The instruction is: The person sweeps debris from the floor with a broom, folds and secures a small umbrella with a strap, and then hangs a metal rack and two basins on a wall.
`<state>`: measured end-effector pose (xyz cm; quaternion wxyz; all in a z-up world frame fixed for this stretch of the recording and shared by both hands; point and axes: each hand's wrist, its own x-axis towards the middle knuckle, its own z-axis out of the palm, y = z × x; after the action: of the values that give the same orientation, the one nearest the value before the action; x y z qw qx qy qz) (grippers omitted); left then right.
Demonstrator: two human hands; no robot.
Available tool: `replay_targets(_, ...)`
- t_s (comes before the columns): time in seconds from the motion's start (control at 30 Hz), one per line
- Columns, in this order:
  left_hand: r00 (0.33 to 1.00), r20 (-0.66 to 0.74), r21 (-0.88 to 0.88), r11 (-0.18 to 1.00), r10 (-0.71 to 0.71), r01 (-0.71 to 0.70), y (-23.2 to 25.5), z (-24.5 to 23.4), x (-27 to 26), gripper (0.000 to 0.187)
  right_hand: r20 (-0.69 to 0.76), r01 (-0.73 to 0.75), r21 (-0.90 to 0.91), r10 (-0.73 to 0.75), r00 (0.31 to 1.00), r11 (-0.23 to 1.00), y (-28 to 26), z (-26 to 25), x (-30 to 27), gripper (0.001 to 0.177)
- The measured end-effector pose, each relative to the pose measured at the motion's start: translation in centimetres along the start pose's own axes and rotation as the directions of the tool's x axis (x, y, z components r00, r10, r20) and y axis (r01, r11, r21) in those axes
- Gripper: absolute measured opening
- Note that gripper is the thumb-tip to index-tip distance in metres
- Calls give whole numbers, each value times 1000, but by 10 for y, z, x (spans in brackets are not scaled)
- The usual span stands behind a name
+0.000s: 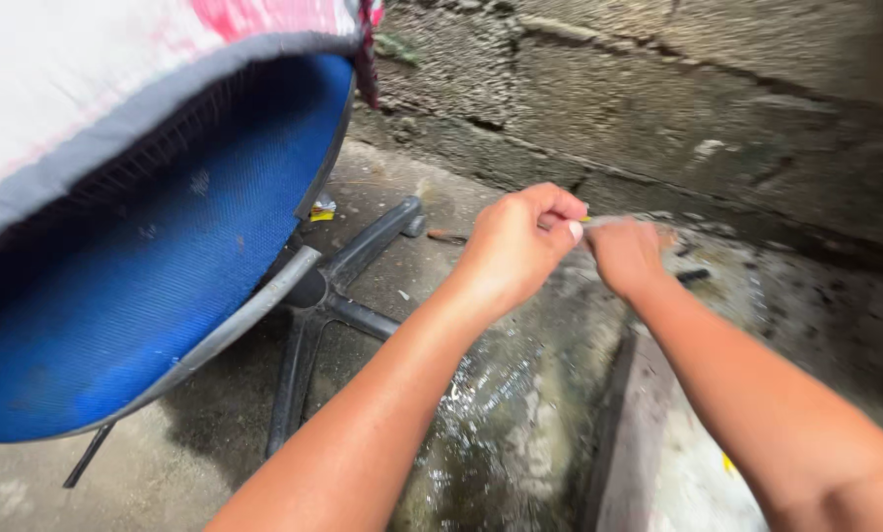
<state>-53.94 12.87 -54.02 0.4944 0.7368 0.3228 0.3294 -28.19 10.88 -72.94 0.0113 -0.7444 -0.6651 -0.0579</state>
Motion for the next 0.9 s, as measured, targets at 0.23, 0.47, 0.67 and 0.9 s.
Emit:
replay_targets(0.23, 996, 39, -46, 996, 84, -82, 112, -4, -6, 20, 292, -438, 85, 398, 870, 895, -50, -222, -34, 38)
replay_targets(0.47, 992, 125, -53, 998, -15, 22, 273, -46, -5, 20, 448, -595, 8, 530, 720, 803, -65, -421, -112, 38)
replay_targets(0.67, 999, 39, 22, 999, 27, -28, 377, -88, 12, 19, 368, -691, 104, 618, 695, 715, -50, -599, -138, 36)
replay_targets(0.9, 982, -119, 538, 822, -146, 188, 434, -136, 83, 48, 161, -803, 312, 805, 571, 508, -11, -783, -172, 40)
